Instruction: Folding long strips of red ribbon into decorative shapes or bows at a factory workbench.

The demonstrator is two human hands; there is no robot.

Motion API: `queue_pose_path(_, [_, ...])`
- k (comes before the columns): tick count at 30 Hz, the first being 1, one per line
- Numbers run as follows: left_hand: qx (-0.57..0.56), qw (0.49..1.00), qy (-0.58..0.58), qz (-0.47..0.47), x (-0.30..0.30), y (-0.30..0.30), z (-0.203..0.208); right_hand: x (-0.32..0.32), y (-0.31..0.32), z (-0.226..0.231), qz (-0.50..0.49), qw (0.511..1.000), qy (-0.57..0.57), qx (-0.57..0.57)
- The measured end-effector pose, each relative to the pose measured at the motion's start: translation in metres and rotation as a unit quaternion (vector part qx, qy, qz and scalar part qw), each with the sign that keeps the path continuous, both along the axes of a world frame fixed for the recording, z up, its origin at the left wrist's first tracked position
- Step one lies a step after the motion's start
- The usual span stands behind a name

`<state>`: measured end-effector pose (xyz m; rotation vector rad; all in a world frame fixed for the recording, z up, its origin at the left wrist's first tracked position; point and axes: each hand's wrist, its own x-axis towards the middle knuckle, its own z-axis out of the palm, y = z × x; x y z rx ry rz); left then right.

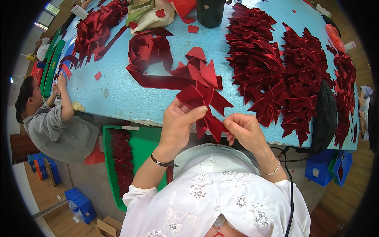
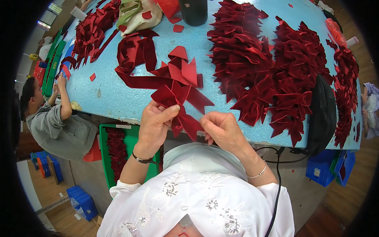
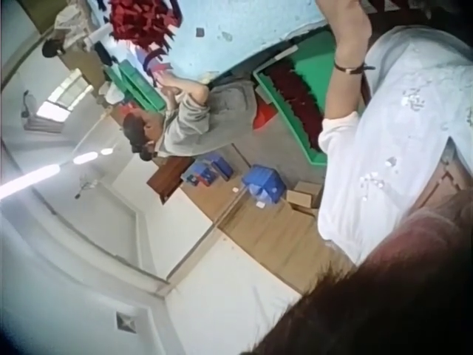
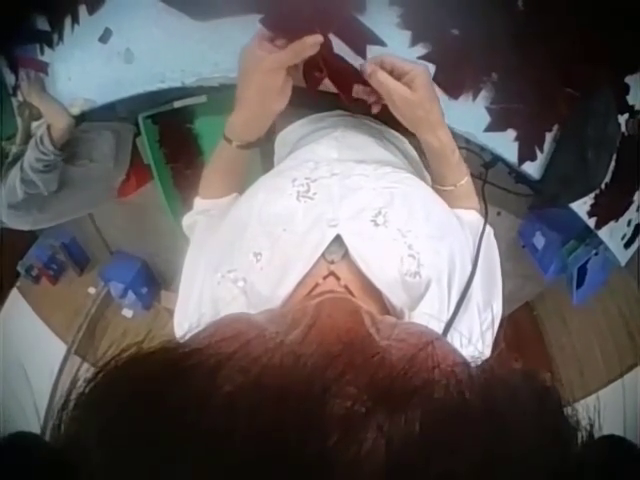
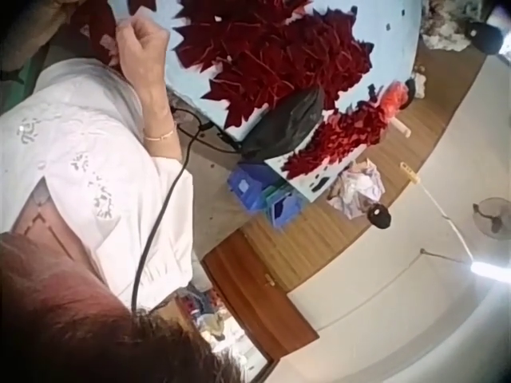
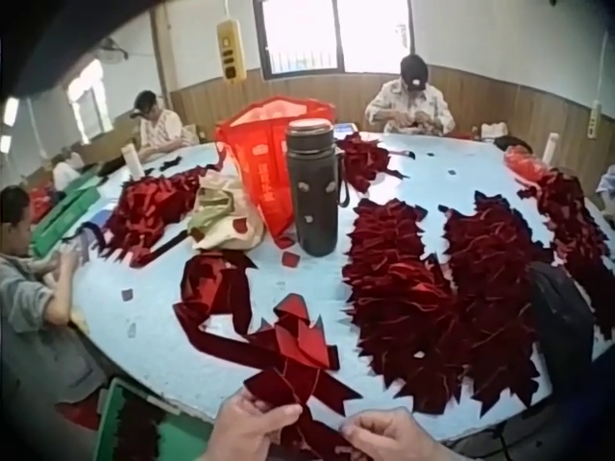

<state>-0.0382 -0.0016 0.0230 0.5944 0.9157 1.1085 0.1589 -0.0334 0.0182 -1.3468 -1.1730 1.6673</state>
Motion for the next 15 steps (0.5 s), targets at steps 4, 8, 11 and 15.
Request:
queue_pose_path(4, [0.057,0.997,0.048,0.017,0.002,0.006,0.001,0.006,0.000,-0.001,-0.028,0.994,-0.064,0.080])
queue_pose_path(8, [0.096,0.983,0.151,-0.044,-0.003,0.009,-0.004,0.003,0.001,-0.004,-0.066,0.970,-0.100,0.211])
queue_pose_path(11, [0.102,0.961,0.224,-0.126,-0.010,0.015,-0.003,-0.005,0.004,-0.003,-0.061,0.955,-0.107,0.268])
queue_pose_path(15, [0.129,0.904,0.339,-0.226,-0.016,0.024,0.003,-0.018,0.011,0.003,-0.028,0.928,-0.128,0.350])
